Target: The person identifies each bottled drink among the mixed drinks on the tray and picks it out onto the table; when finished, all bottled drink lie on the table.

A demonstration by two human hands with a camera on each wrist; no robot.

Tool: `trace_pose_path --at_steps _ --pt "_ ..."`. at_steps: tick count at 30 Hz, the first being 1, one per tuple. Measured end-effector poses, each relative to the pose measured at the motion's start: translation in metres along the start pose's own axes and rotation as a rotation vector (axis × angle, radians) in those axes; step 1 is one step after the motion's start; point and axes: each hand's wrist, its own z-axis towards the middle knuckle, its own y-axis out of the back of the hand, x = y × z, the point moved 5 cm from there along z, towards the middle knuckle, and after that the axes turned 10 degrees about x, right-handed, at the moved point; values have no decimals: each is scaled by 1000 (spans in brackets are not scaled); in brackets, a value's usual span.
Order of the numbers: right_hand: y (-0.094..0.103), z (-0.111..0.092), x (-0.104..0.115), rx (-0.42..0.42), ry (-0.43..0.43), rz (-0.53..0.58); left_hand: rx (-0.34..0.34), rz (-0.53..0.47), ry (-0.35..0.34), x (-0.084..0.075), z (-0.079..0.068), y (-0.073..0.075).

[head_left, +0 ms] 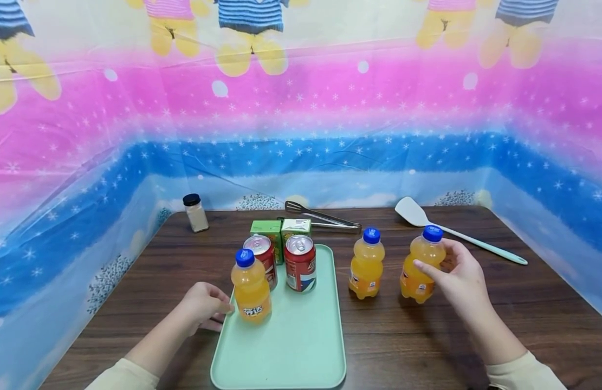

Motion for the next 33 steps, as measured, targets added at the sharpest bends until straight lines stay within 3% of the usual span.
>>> trace_pose_path --at_steps 33 --pt "-2 10 -18 2 -28 19 -3 2 -9 0 1 -1"
